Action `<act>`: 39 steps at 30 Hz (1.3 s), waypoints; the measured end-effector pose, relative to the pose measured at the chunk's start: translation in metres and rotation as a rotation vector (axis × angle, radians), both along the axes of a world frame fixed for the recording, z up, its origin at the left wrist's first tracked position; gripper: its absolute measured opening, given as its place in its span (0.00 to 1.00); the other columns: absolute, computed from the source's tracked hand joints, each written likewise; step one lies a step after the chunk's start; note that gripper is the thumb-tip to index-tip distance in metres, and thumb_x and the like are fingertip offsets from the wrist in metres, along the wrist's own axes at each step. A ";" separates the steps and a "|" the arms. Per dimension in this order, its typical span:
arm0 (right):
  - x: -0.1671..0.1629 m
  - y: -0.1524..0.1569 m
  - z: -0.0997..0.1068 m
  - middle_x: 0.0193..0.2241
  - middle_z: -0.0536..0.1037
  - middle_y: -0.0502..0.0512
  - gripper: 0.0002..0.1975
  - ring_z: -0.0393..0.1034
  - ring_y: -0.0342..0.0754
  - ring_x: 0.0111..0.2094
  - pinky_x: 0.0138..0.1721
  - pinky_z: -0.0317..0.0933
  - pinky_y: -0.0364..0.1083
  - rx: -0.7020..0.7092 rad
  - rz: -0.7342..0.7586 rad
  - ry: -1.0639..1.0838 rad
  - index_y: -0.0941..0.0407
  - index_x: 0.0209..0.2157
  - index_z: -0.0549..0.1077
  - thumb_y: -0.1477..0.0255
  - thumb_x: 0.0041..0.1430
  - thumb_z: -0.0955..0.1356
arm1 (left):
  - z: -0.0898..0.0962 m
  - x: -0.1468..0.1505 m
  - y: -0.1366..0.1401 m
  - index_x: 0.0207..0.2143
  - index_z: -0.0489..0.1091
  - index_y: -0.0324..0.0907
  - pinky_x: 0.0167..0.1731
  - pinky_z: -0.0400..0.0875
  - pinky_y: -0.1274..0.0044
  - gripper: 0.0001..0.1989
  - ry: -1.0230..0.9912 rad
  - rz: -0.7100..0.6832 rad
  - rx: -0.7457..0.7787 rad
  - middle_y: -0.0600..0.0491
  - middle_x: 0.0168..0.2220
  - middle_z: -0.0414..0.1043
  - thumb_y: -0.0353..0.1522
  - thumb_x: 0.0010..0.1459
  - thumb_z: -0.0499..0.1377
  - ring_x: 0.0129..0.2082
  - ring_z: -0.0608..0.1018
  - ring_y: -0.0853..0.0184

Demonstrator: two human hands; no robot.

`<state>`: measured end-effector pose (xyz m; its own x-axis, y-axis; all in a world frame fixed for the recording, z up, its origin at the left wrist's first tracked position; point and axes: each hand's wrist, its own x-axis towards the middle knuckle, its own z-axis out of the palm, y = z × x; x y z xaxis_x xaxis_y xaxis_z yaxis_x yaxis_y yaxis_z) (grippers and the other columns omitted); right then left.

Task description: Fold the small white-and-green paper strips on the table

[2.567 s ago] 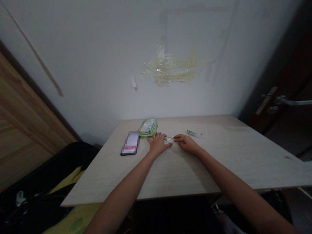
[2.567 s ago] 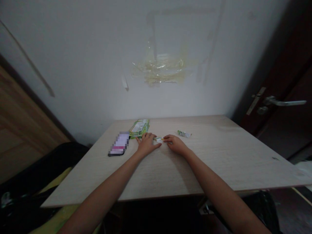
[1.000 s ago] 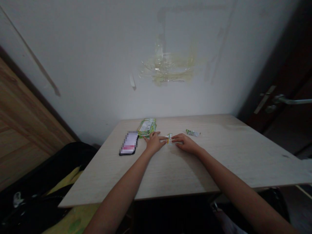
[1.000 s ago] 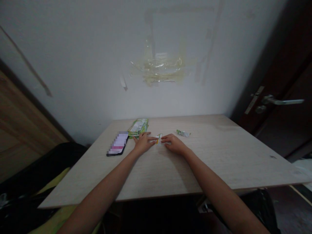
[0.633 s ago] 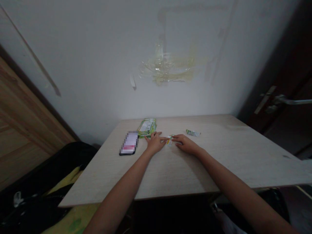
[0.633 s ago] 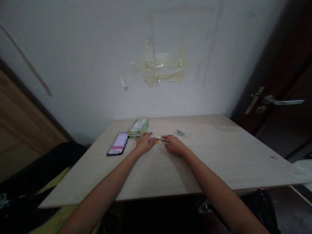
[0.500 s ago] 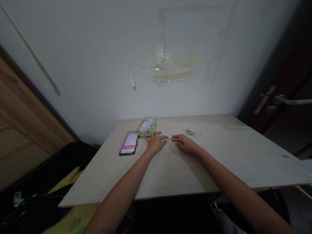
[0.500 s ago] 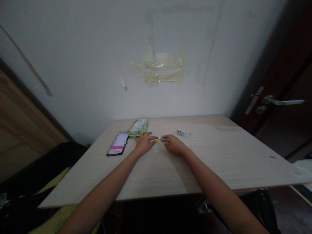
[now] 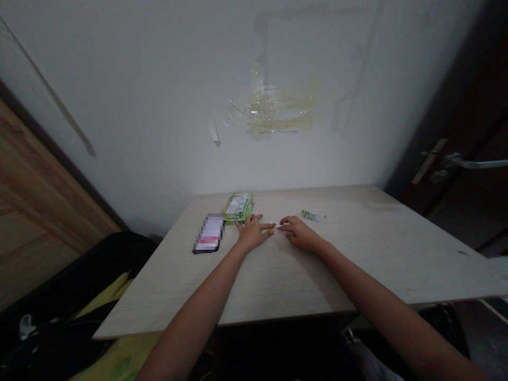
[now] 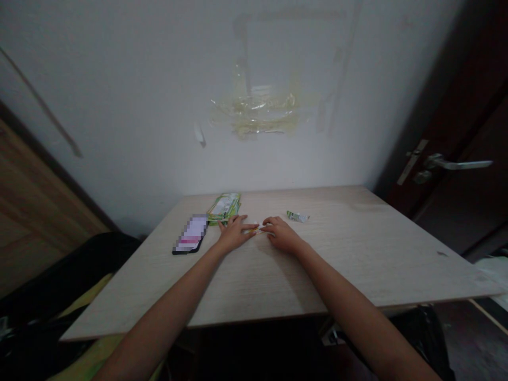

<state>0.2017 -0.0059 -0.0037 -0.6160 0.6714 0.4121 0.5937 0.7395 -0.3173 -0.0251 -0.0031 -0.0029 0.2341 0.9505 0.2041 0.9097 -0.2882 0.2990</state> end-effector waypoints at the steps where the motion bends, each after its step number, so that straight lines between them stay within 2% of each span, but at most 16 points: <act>1: 0.000 0.000 -0.001 0.50 0.74 0.63 0.21 0.65 0.53 0.53 0.58 0.59 0.54 -0.008 0.006 -0.002 0.57 0.50 0.77 0.82 0.57 0.64 | 0.000 0.000 0.000 0.48 0.74 0.70 0.59 0.34 0.38 0.16 -0.002 -0.002 0.010 0.54 0.64 0.62 0.52 0.59 0.57 0.66 0.56 0.46; 5: 0.001 0.002 -0.001 0.47 0.76 0.62 0.22 0.68 0.51 0.50 0.56 0.61 0.52 -0.040 0.021 0.002 0.58 0.49 0.78 0.84 0.56 0.63 | 0.001 0.000 0.000 0.46 0.76 0.68 0.60 0.33 0.39 0.13 -0.009 -0.007 0.064 0.54 0.63 0.63 0.49 0.59 0.59 0.65 0.57 0.49; 9: 0.002 0.002 0.001 0.46 0.77 0.62 0.21 0.68 0.51 0.49 0.55 0.62 0.52 -0.029 0.019 -0.002 0.59 0.48 0.78 0.84 0.56 0.62 | 0.003 0.000 -0.002 0.45 0.76 0.67 0.59 0.33 0.39 0.13 -0.017 -0.028 0.054 0.54 0.63 0.63 0.50 0.59 0.58 0.65 0.57 0.49; 14: 0.001 0.002 -0.001 0.47 0.76 0.62 0.21 0.67 0.52 0.49 0.55 0.61 0.52 0.003 0.014 -0.038 0.58 0.50 0.77 0.83 0.58 0.63 | 0.004 0.000 -0.001 0.46 0.77 0.66 0.62 0.33 0.43 0.16 -0.033 -0.024 0.011 0.55 0.63 0.62 0.52 0.55 0.62 0.66 0.56 0.48; 20: -0.004 0.000 0.000 0.46 0.75 0.62 0.19 0.66 0.51 0.49 0.53 0.60 0.51 0.002 -0.030 -0.070 0.57 0.51 0.77 0.80 0.63 0.61 | 0.006 0.000 -0.001 0.42 0.79 0.60 0.64 0.33 0.46 0.14 -0.063 -0.052 0.062 0.53 0.60 0.65 0.49 0.55 0.63 0.64 0.60 0.51; 26: -0.007 0.001 -0.001 0.46 0.75 0.62 0.19 0.65 0.51 0.50 0.54 0.60 0.51 0.008 -0.031 -0.088 0.58 0.51 0.76 0.82 0.63 0.61 | 0.008 0.000 -0.003 0.41 0.80 0.59 0.63 0.29 0.44 0.13 -0.085 -0.066 0.051 0.54 0.60 0.66 0.49 0.57 0.62 0.63 0.61 0.50; 32: -0.008 0.002 -0.002 0.47 0.76 0.62 0.18 0.66 0.51 0.50 0.54 0.61 0.51 0.009 -0.029 -0.075 0.58 0.50 0.77 0.80 0.64 0.61 | 0.008 -0.001 -0.002 0.42 0.80 0.58 0.64 0.30 0.46 0.13 -0.085 -0.065 0.029 0.54 0.60 0.66 0.48 0.57 0.61 0.63 0.61 0.51; 39: -0.008 0.006 -0.006 0.45 0.77 0.61 0.15 0.68 0.51 0.48 0.53 0.62 0.50 0.012 -0.027 -0.033 0.59 0.48 0.78 0.77 0.63 0.65 | 0.007 -0.002 0.000 0.40 0.80 0.57 0.63 0.32 0.44 0.12 -0.101 -0.068 0.037 0.54 0.59 0.68 0.48 0.58 0.60 0.63 0.63 0.51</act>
